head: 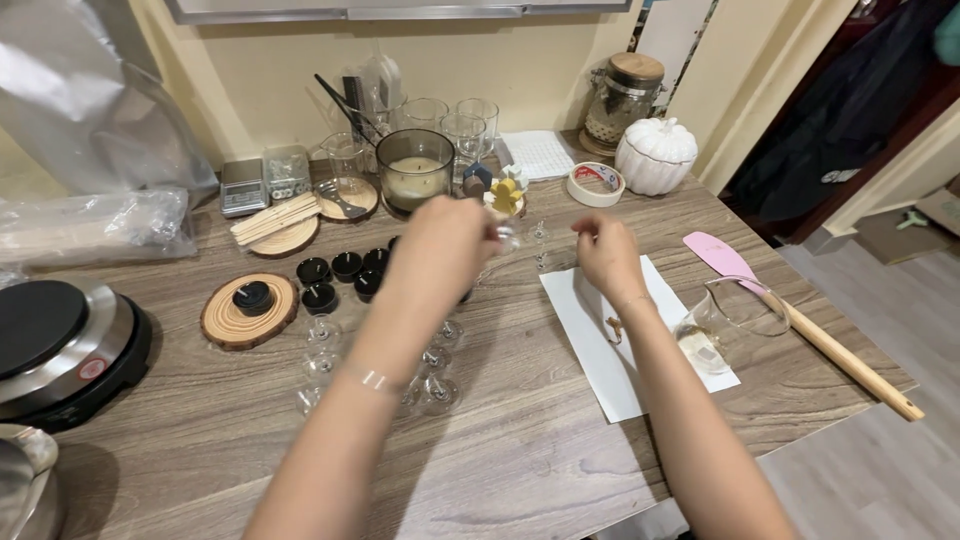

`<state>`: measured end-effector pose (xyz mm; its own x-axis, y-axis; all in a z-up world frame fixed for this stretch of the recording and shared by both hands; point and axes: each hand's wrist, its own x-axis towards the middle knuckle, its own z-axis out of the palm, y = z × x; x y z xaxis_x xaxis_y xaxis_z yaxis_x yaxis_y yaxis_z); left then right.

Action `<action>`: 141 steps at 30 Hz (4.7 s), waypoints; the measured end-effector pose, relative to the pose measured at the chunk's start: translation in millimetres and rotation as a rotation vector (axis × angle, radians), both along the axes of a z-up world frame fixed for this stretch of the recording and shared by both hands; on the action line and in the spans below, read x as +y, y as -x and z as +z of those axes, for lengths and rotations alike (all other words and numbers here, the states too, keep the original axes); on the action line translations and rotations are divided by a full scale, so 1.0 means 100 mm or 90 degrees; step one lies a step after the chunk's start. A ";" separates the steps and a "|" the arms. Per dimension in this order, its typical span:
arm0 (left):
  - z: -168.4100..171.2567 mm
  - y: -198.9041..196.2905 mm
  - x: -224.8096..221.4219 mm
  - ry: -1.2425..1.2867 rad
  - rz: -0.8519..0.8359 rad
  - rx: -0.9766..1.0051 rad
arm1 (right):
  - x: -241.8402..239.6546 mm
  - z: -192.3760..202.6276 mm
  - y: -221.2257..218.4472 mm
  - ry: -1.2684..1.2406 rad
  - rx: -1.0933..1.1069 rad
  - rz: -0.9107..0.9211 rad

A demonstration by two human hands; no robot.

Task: Organizing candle containers, pouring liquid from a beaker, and cleaning tools with a tissue.

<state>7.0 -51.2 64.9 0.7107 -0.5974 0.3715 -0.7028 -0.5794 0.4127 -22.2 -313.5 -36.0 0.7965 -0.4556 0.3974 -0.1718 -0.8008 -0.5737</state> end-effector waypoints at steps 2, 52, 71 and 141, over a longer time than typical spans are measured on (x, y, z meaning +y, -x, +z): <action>-0.14 -0.15 -0.29 0.002 -0.068 -0.016 | -0.03 -0.08 0.04 0.023 -0.028 -0.008; -0.38 0.13 0.65 -0.148 0.136 0.171 | -0.10 -0.10 0.18 0.243 -0.168 -0.077; -0.63 0.49 0.57 -0.226 0.190 0.081 | 0.44 0.16 0.42 0.074 0.100 0.234; -0.96 0.11 -0.70 -0.139 0.072 -0.006 | -0.54 -0.11 -0.94 0.051 0.224 -0.125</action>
<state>-4.0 -121.4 -31.0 0.7745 -0.5813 0.2493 -0.6319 -0.7291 0.2630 71.6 -367.4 -47.0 0.7910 -0.5915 0.1567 -0.5004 -0.7727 -0.3906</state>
